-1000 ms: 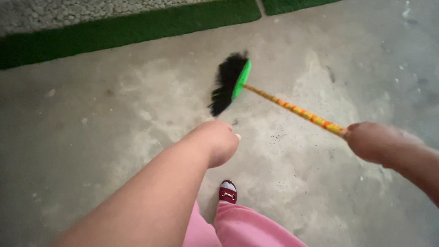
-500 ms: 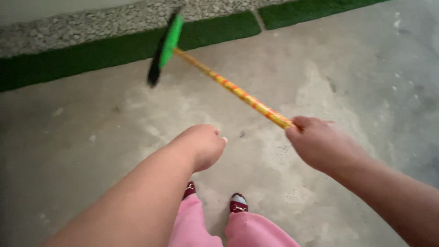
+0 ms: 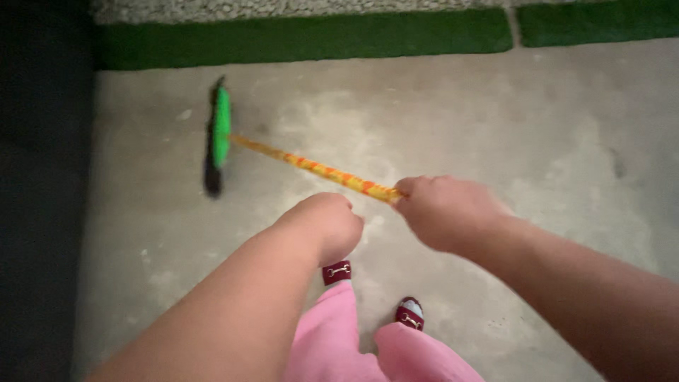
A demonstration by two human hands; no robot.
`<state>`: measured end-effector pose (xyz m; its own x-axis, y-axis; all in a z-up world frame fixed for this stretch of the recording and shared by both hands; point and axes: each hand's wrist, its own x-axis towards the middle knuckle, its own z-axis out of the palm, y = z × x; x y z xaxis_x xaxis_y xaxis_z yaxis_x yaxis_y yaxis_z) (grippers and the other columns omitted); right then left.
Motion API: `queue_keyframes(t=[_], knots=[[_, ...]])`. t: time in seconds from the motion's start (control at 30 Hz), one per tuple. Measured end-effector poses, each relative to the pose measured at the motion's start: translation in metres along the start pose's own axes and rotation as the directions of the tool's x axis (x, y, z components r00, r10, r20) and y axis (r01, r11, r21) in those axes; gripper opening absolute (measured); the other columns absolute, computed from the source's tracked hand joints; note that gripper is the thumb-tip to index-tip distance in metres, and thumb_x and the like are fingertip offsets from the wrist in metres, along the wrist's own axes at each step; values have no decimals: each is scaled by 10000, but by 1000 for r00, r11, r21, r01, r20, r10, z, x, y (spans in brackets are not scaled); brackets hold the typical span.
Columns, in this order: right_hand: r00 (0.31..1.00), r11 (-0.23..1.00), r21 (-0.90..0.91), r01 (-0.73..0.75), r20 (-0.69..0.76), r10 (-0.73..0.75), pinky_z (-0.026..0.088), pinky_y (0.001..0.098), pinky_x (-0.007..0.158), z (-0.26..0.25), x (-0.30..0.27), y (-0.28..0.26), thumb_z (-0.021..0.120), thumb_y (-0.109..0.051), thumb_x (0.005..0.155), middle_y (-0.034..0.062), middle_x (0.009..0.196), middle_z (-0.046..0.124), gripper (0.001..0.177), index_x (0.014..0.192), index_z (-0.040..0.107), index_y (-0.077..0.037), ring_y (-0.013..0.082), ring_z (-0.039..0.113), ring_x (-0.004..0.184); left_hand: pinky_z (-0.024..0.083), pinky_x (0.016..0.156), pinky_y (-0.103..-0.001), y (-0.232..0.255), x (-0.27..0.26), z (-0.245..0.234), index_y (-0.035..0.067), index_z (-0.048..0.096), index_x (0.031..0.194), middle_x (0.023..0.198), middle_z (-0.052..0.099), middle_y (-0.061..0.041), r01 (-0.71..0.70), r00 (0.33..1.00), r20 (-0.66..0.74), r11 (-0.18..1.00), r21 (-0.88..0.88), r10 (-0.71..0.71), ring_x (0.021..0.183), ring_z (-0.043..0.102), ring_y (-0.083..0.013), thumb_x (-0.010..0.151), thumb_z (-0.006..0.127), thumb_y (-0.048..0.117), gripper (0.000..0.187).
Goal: The person sweeps a concrete floor using a broom with a green head and a yellow handle. They move the broom back and forth to gather dust and debris along the edges of the room and near a dark mat.
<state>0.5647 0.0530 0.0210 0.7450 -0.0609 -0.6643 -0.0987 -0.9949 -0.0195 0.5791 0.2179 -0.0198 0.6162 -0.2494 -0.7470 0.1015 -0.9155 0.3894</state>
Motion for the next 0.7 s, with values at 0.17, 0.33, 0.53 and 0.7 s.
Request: queue_keyframes(t=[0.17,0.33,0.53,0.7], knots=[[993,987,-109,-119,-1,119,549,471,937,10,47,34,476,-380,1023,48,1244,716,370,1336,641,-275,280,674,1114,537,955,-456,-12,3,-8,62,763,1105,1203,704,-210,35,999,26,999,10,-36,1097,681,-378,916,534,243,347],[893,903,-11,-430,137,428,644,427,721,8,63,87,426,-402,1095,98,1040,708,430,1434,597,-200,270,733,824,532,952,-460,-14,11,-10,48,774,1063,1178,700,-228,-20,998,58,997,79,15,1088,678,-386,914,514,241,356],[784,775,141,-616,203,587,520,436,531,29,48,178,381,-386,1131,169,857,666,437,1364,635,-117,271,534,548,516,979,-455,3,24,-15,60,751,1121,1229,690,-203,-107,992,73,990,87,101,1130,662,-372,924,516,256,364],[738,751,-271,-602,170,653,565,333,471,75,48,254,462,-332,1077,82,799,700,366,1357,565,-120,180,655,519,503,1004,-450,22,26,-18,75,733,1167,1263,684,-181,-120,989,100,989,89,111,1164,649,-360,943,519,286,375]])
